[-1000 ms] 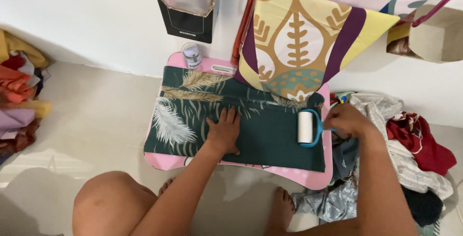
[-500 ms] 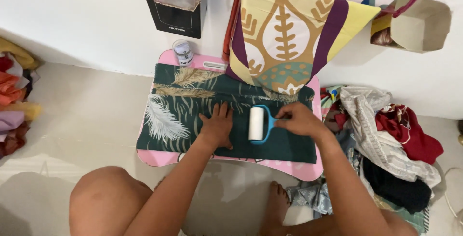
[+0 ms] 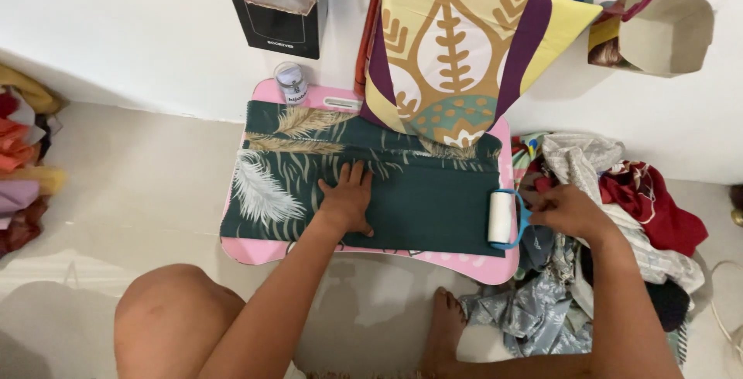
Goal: Folding a patterned cloth on a small table and using a lint roller to remove debris from its surface.
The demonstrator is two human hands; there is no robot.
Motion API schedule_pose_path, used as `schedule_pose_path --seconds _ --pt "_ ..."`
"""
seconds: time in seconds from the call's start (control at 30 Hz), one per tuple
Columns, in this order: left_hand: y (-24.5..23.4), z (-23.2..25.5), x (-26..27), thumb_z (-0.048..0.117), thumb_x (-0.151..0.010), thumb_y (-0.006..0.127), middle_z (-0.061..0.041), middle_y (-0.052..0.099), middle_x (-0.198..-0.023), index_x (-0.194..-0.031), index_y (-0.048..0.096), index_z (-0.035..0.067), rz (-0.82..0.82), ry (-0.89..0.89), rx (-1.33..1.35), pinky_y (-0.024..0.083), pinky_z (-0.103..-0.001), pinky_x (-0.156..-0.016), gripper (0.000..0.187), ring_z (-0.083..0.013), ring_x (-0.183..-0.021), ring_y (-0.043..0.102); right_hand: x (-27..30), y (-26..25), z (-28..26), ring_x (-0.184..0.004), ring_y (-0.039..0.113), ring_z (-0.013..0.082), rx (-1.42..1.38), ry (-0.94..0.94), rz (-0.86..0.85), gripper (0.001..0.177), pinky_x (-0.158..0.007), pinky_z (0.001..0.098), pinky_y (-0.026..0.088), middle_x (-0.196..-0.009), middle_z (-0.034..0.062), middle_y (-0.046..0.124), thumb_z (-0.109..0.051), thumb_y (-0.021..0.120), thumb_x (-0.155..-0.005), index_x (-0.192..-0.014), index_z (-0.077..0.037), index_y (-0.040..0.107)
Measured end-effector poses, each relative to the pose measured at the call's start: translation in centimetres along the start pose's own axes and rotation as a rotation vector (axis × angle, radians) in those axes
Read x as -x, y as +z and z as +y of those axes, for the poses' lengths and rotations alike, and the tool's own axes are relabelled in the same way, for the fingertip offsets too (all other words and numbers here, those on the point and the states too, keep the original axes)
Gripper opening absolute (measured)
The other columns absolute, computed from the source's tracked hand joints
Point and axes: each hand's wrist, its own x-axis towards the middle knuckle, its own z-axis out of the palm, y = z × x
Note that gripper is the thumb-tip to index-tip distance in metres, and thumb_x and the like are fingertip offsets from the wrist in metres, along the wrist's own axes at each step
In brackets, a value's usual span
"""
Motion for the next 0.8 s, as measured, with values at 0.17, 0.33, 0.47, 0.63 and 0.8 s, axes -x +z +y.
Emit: schedule_pose_path --seconds 0.17,0.33,0.47,0.63,0.8 --pt "0.1 0.1 0.3 0.039 -0.059 0.103 -0.015 0.005 -0.170 -0.159 0.024 0.007 0.014 0.003 0.013 0.027 -0.085 -0.107 0.132 -0.0398 -0.156 0.006 1.7 1.8 -4.6 -0.069 0.067 0.0211 -0.128 -0.081 -0.093 0.021 -0.071 0.0310 0.054 -0.077 0.0107 0.079 -0.012 0.082 -0.073 -0.090 0.000 0.083" --pt "-0.2 -0.3 1.8 0.039 -0.066 0.099 -0.015 0.002 -0.172 -0.162 0.017 0.006 0.017 0.035 0.033 0.021 -0.082 -0.112 0.130 -0.0391 -0.158 0.002 3.0 4.3 -8.8 -0.065 0.068 0.0163 -0.216 -0.199 -0.206 0.020 -0.066 0.0283 0.056 -0.078 0.0082 0.080 -0.008 0.082 -0.076 -0.094 0.001 0.081" --pt "1.0 -1.8 2.8 0.047 -0.072 0.092 -0.013 0.008 -0.173 -0.161 0.021 0.006 0.118 0.101 0.040 0.018 -0.072 -0.118 0.121 -0.0330 -0.159 0.006 1.5 3.8 -4.6 -0.079 0.071 0.0189 -0.045 -0.104 -0.202 0.029 -0.076 0.0300 0.057 -0.092 0.0075 0.079 -0.019 0.083 -0.076 -0.099 -0.002 0.082" --pt "4.2 -1.7 3.6 0.057 -0.080 0.079 -0.024 0.018 -0.169 -0.155 0.033 -0.002 0.441 0.271 0.024 0.018 -0.062 -0.120 0.105 -0.0404 -0.157 0.012 2.1 0.0 -3.1 -0.071 0.072 0.0218 0.016 -0.074 -0.123 0.026 -0.073 0.0312 0.057 -0.081 0.0109 0.085 -0.016 0.083 -0.073 -0.095 -0.002 0.087" --pt "6.3 1.9 3.9 0.051 -0.098 0.052 -0.020 0.028 -0.168 -0.153 0.039 -0.005 0.558 0.437 0.024 0.011 -0.052 -0.126 0.080 -0.0355 -0.159 0.013 4.2 -2.4 -11.6 -0.077 0.065 0.0277 -0.493 -0.161 -0.122 0.042 -0.069 0.0366 0.051 -0.092 0.0205 0.072 0.008 0.075 -0.082 -0.124 0.003 0.075"
